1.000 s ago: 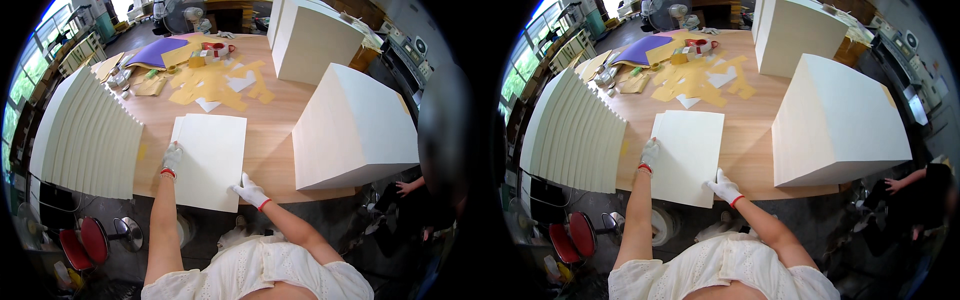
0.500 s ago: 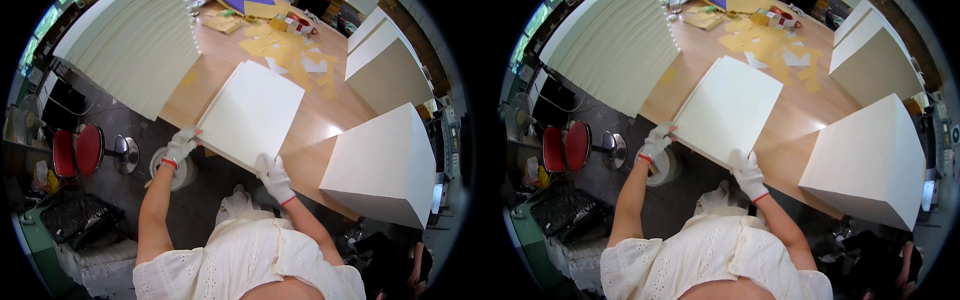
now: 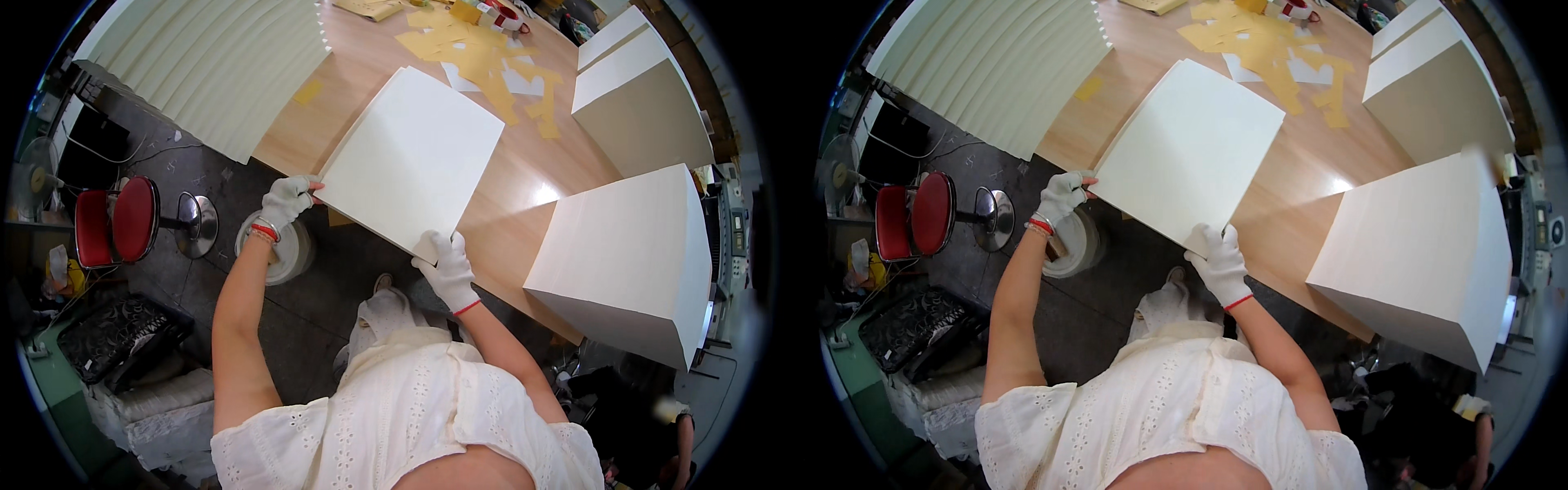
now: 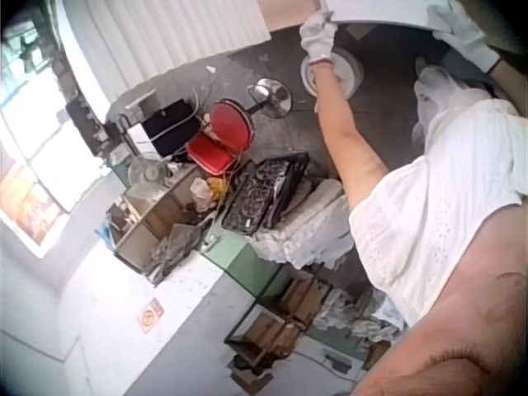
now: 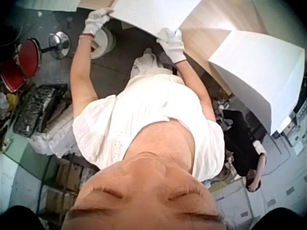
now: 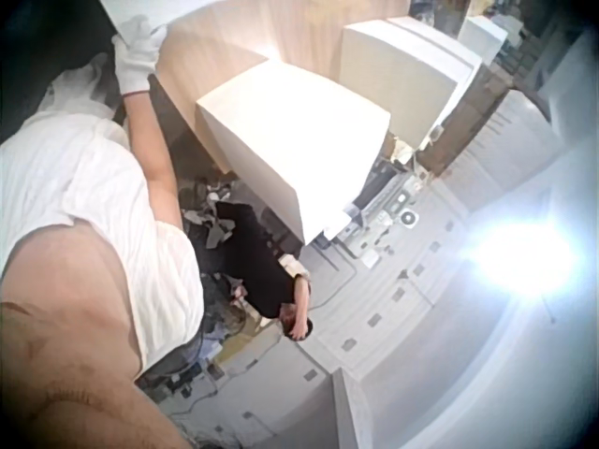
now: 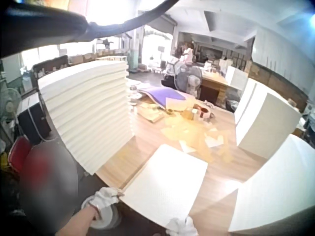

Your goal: The person assembles white paper boxes by hand in a workshop. They pick up flat white sheets, fold them into box shapes, and insert yellow rectangular pieces into the sides. The person repeatedly stacks the finished boxes on a wooden table.

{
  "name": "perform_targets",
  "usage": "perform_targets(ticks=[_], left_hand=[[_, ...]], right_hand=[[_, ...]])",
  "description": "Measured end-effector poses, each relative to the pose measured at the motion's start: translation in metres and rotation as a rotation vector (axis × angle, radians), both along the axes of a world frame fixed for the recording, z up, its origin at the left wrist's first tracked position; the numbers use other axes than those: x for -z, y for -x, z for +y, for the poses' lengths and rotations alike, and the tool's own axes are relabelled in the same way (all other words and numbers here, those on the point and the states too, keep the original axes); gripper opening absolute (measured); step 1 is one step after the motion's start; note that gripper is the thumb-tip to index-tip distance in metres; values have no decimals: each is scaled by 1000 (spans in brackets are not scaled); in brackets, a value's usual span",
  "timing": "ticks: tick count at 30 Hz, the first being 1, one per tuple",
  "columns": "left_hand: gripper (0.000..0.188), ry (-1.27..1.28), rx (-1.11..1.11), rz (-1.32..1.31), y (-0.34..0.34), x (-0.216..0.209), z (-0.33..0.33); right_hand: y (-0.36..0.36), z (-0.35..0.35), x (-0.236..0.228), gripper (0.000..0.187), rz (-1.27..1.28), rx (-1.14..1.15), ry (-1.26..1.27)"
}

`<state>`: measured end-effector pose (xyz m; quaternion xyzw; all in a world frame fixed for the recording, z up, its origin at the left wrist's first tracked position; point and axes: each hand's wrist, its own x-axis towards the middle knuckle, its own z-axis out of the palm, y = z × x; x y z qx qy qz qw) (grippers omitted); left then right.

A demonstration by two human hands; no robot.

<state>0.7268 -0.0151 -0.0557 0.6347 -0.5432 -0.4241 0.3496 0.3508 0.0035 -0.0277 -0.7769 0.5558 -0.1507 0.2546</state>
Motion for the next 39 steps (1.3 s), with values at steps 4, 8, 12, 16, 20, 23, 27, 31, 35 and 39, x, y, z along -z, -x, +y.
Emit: perform_targets(ticks=[4, 8, 12, 16, 20, 23, 27, 31, 35, 39], left_hand=[[31, 130, 95, -276, -2, -7, 1], [30, 142, 104, -444, -6, 5, -6], [40, -76, 95, -334, -11, -8, 6], [55, 256, 35, -396, 16, -46, -36], [53, 348, 30, 164, 86, -131, -87], [53, 412, 243, 73, 193, -244, -95], [47, 661, 602, -138, 343, -357, -90], [31, 679, 884, -198, 525, -432, -68], [33, 601, 886, -435, 651, -457, -67], [47, 486, 853, -962, 764, -469, -30]], right_hand=[[-4, 1, -2, 65, -12, -4, 0], [-6, 0, -20, 61, 70, -41, -63], [22, -1, -30, 61, 61, -184, -119], [100, 19, -53, 56, -200, -170, -402], [182, 54, -84, 54, -122, -140, -377], [241, 72, -103, 53, -75, -79, -297], [322, 95, -112, 50, -229, 75, -139], [401, 111, -104, 44, -319, 255, 87], [445, 103, -88, 34, -460, 232, 358], [463, 92, -75, 32, -596, 173, 389]])
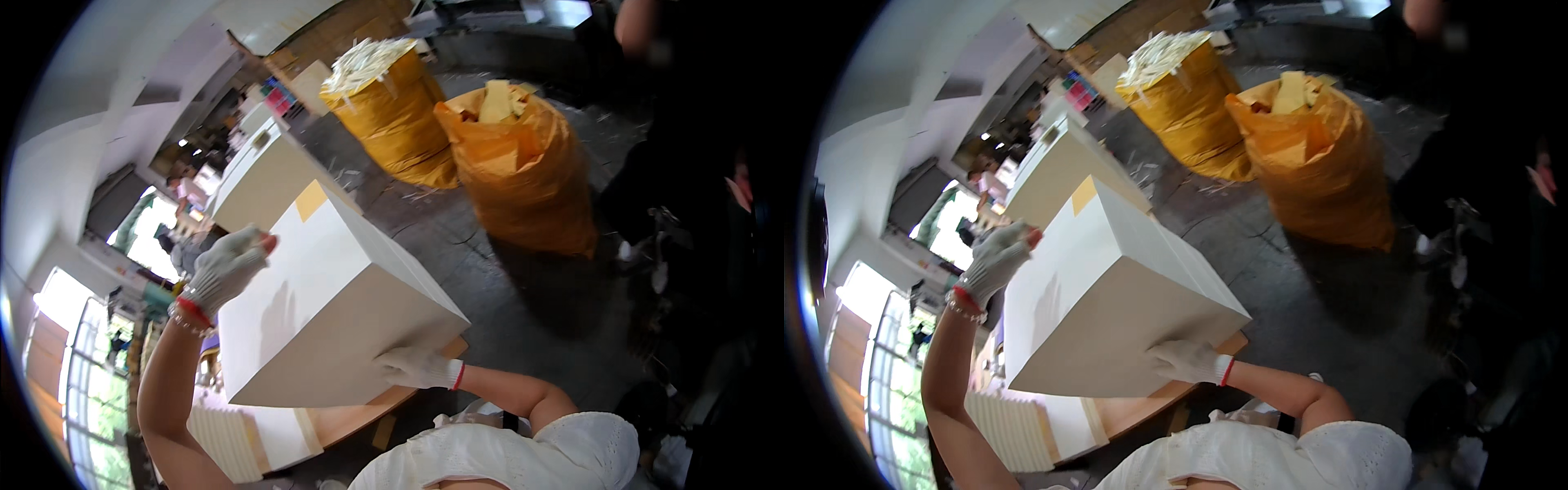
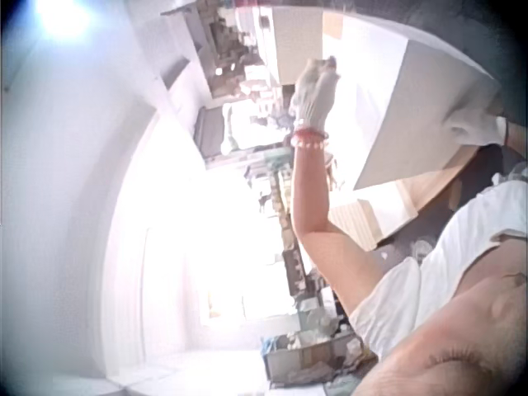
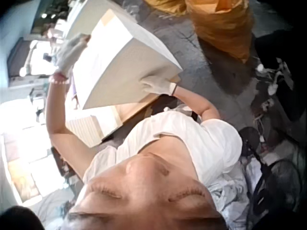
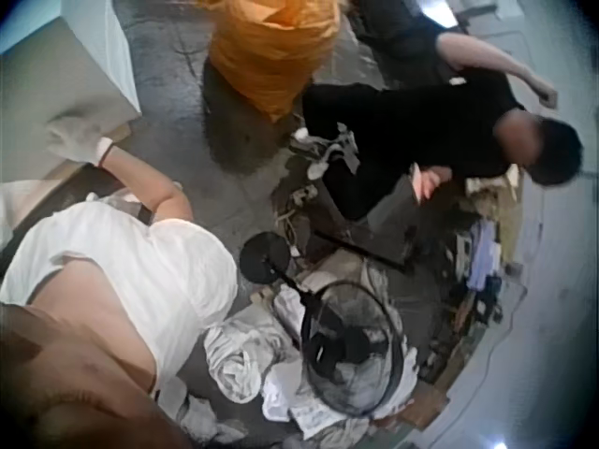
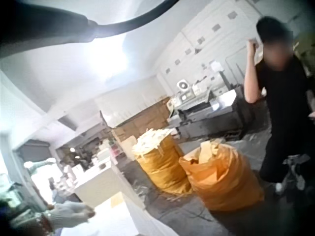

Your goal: The person assembles white paper boxes by hand in a workshop. They pick up flat white sheets, fold them into box shapes, and insert yellow rectangular pieces into the sides. The person repeatedly stacks the finished boxes on a wooden table.

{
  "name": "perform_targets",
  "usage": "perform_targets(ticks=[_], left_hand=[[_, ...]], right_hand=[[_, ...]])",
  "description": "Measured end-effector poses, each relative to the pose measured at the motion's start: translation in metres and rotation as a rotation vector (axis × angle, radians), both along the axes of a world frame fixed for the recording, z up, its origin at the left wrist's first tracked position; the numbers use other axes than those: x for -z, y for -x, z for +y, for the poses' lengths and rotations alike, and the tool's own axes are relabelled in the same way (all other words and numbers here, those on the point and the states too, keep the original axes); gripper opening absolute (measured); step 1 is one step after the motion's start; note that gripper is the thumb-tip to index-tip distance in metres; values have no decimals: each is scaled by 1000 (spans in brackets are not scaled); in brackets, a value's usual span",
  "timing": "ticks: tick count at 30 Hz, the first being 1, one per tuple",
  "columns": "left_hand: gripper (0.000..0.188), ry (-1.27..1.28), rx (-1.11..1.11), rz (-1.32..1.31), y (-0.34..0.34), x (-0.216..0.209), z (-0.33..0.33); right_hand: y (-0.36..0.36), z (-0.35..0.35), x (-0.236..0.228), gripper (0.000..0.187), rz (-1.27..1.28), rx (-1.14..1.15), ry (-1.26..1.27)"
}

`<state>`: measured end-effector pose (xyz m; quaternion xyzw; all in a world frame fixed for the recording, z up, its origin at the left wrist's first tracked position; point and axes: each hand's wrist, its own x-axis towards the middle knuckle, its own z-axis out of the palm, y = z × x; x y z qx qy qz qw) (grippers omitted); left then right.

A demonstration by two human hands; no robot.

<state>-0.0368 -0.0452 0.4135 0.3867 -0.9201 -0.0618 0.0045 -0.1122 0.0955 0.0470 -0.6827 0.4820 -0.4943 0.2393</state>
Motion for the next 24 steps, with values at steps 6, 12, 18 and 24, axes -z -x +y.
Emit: perform_targets(ticks=[6, 12, 18, 24], left_hand=[[73, 158, -154, -554, 117, 14, 32], [75, 132, -296, -760, 159, 9, 51], [96, 129, 194, -486, 90, 19, 77], [64, 286, 340, -159, 49, 51, 73]], right_hand=[[17, -6, 6, 31, -77, -134, -92], [32, -8, 4, 29, -240, -268, -102], [50, -10, -3, 30, -262, -312, -168], [46, -13, 0, 28, -249, -308, -158]])
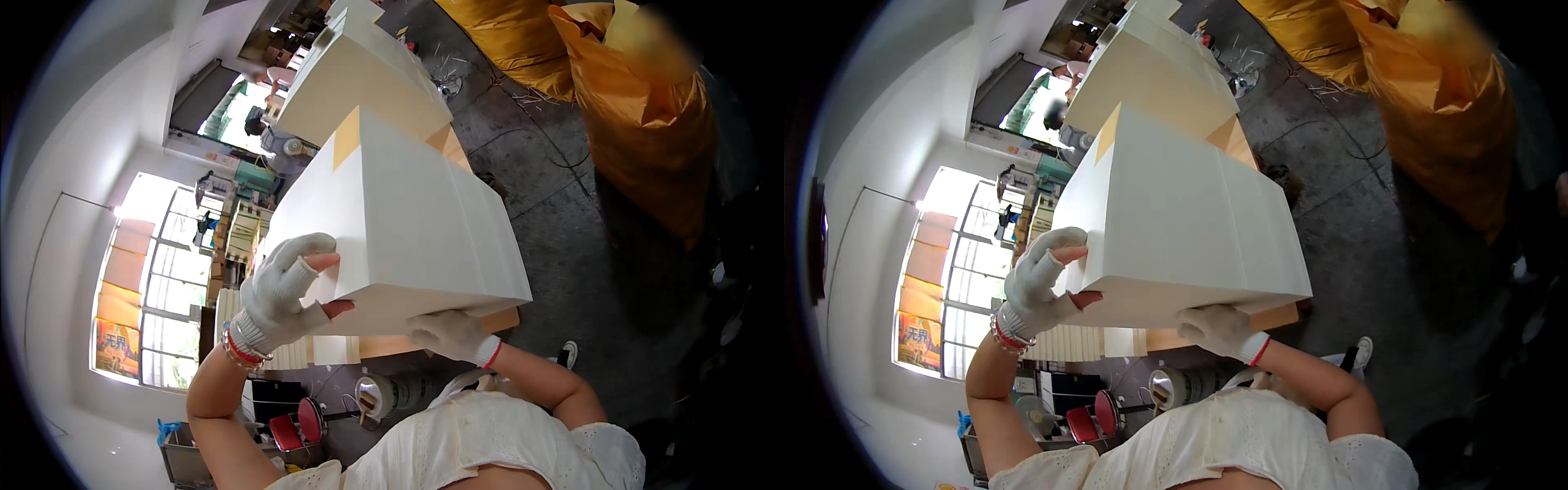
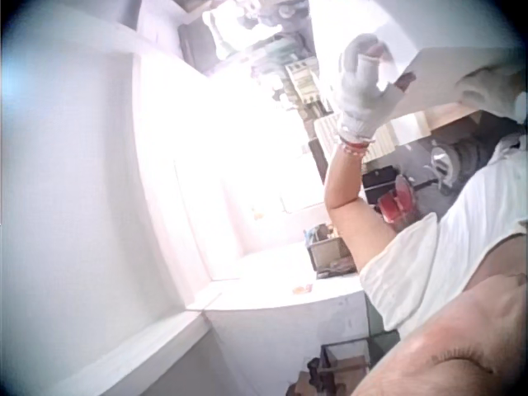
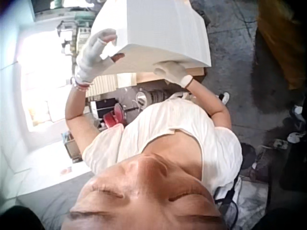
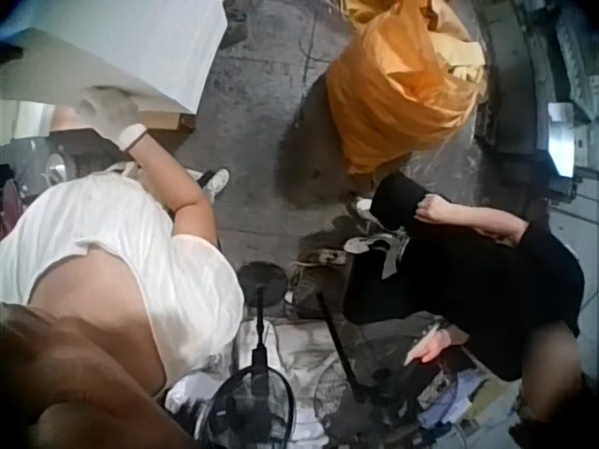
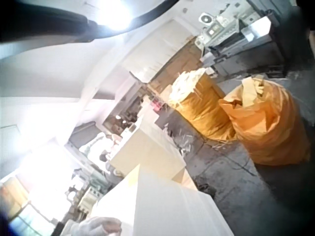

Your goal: The person assembles white paper boxes by hand in a workshop. They pick up flat white sheets, fold them into box shapes, and insert yellow rectangular pieces into the sides. The person repeatedly stacks the finished boxes on a wooden table.

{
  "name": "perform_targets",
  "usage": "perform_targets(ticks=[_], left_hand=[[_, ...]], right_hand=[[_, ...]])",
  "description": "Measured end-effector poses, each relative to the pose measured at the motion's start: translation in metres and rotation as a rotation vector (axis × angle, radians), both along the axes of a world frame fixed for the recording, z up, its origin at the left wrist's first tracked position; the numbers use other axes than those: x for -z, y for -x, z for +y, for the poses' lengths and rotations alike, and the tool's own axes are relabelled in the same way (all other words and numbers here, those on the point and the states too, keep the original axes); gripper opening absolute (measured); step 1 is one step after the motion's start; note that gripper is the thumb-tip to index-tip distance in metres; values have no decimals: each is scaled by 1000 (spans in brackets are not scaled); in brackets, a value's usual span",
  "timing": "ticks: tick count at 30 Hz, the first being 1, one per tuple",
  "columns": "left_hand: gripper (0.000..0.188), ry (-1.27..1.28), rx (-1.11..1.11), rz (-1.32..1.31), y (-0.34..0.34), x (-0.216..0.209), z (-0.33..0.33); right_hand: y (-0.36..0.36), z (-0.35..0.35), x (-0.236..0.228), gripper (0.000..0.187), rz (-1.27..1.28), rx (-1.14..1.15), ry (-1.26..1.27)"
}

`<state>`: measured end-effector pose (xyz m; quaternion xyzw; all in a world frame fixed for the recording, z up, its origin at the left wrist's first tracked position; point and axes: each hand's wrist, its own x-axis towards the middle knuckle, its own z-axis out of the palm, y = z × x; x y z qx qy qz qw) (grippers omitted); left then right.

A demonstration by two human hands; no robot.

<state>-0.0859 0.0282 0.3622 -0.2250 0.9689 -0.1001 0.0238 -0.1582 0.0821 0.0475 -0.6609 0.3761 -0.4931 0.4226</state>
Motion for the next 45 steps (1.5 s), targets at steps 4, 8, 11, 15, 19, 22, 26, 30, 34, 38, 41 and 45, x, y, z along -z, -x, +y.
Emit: perform_targets(ticks=[4, 8, 11, 15, 19, 22, 26, 30, 34, 38, 41, 45], left_hand=[[51, -12, 37, 95, -12, 3, -7], [52, -92, 48, 160, -22, 5, -16], [47, -125, 43, 202, -25, 7, -19], [45, -126, 64, 196, -26, 6, -19], [44, -176, 42, 210, -22, 4, -17], [59, -179, 147, 224, -30, 7, -24], [38, -248, 80, 286, -26, 7, -18], [37, -237, 85, 283, -24, 7, -18], [38, -221, 99, 294, -24, 7, -17], [58, -222, 45, 232, -30, 4, -16], [57, -232, 59, 253, -30, 7, -17], [55, -247, 28, 249, -29, 6, -17]], right_hand=[[-6, 1, 1, 25, 21, 52, 60], [-6, 2, -3, 24, 63, 101, 65], [1, 2, -12, 25, 100, -6, -13], [-2, 5, -14, 27, 138, 84, 38], [-1, 1, -11, 29, 168, 35, 11], [-3, 3, -11, 32, 184, 42, 7], [-3, 3, -11, 36, 207, 28, -24], [-3, 5, -12, 33, 225, 82, -14], [-8, 4, -6, 28, 220, 159, 55], [-9, 4, -9, 28, 221, 138, 38], [-8, 5, -10, 28, 237, 144, 28], [-5, 2, -10, 33, 211, 60, -13]])
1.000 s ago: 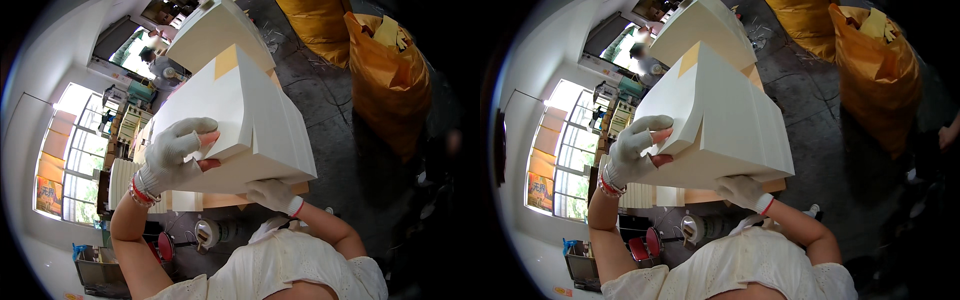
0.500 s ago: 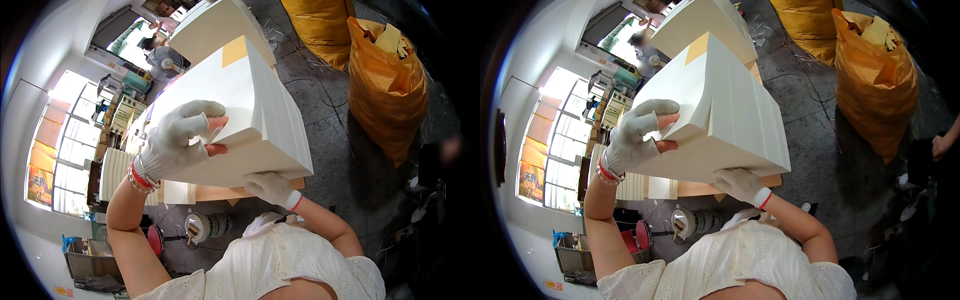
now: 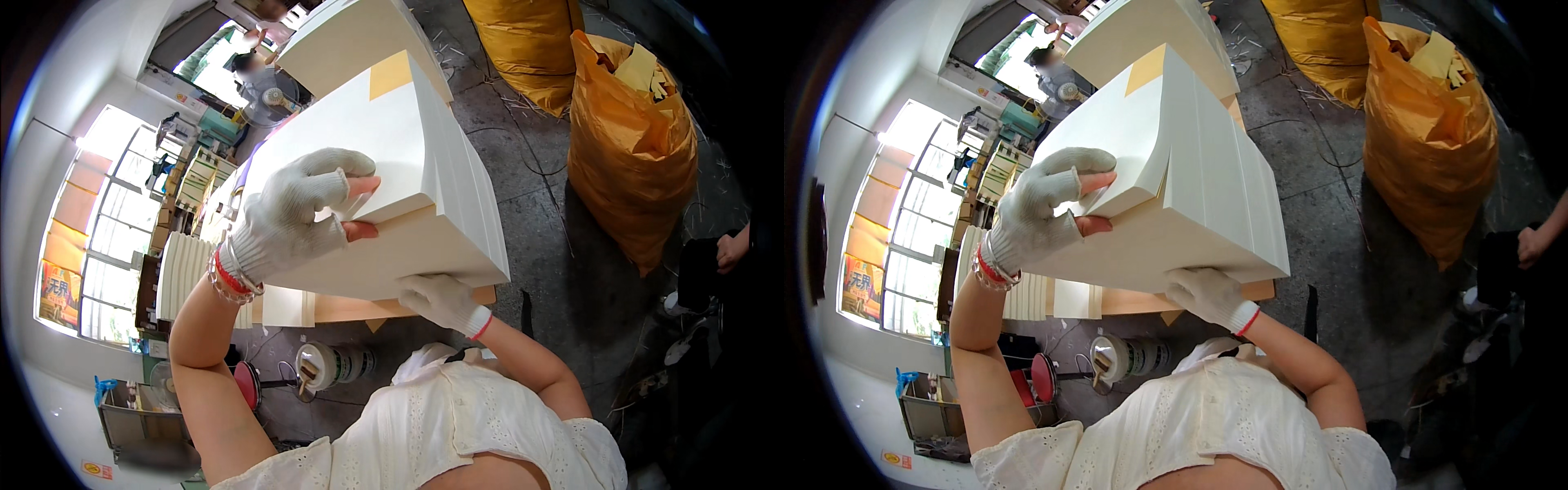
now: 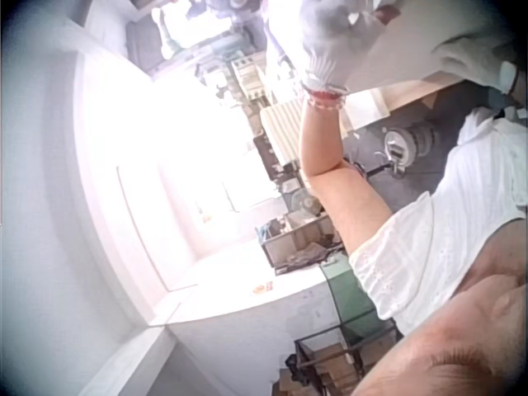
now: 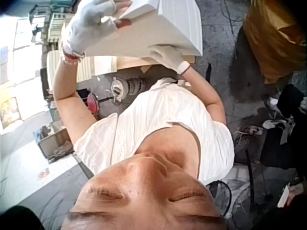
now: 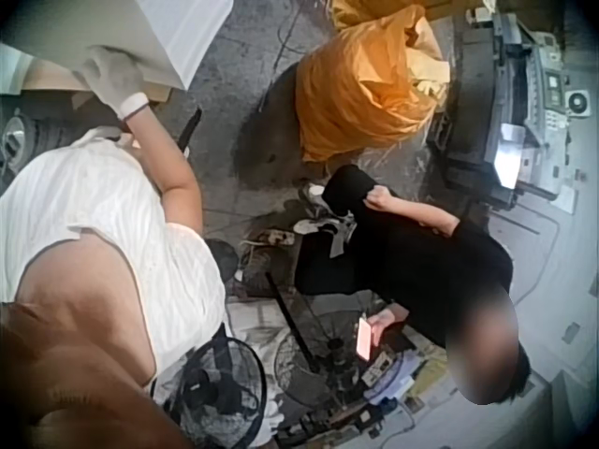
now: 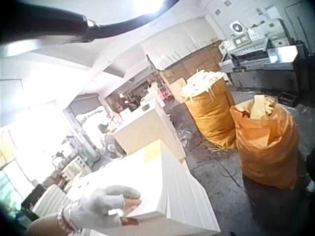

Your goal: The person assembles white paper boxes by hand in a workshop. They pick up flat white sheets, fold them into box shapes, and insert yellow rectangular pieces into the sides. The person repeatedly stacks the finished boxes on a wooden table.

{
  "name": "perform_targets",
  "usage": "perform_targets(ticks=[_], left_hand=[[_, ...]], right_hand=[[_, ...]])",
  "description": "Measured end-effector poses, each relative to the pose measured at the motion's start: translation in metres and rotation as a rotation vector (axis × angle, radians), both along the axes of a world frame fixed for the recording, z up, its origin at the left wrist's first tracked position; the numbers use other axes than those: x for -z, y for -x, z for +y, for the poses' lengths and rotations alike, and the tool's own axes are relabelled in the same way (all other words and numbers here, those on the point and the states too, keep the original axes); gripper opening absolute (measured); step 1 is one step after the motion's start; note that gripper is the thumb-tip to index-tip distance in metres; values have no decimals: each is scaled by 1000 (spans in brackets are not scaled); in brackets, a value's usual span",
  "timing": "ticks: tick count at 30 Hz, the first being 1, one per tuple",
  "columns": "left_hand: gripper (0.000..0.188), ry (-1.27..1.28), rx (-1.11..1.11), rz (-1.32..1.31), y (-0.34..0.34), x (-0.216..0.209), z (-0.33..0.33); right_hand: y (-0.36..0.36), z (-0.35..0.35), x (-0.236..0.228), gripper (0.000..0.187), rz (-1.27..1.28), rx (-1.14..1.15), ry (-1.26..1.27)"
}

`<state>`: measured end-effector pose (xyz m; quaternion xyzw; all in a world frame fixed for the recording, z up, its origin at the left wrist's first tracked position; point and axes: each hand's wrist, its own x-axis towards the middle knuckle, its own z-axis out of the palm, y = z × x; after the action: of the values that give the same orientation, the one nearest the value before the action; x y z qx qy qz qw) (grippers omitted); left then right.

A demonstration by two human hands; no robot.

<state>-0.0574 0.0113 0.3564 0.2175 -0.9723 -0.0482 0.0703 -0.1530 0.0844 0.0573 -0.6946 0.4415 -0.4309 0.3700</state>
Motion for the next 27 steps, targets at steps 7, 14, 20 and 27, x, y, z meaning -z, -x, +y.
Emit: perform_targets(ticks=[7, 14, 20, 27], left_hand=[[51, 7, -11, -15, 0, -1, 4], [50, 67, 107, 44, 2, -2, -1], [41, 484, 135, 220, -9, 17, 1], [47, 570, 107, 290, -6, 29, 15]], right_hand=[[-4, 3, 0, 29, 9, 71, 58], [4, 8, -17, 26, 18, 102, 109], [78, 49, -162, 36, 15, 276, 875], [82, 25, -223, 28, 655, 448, 721]])
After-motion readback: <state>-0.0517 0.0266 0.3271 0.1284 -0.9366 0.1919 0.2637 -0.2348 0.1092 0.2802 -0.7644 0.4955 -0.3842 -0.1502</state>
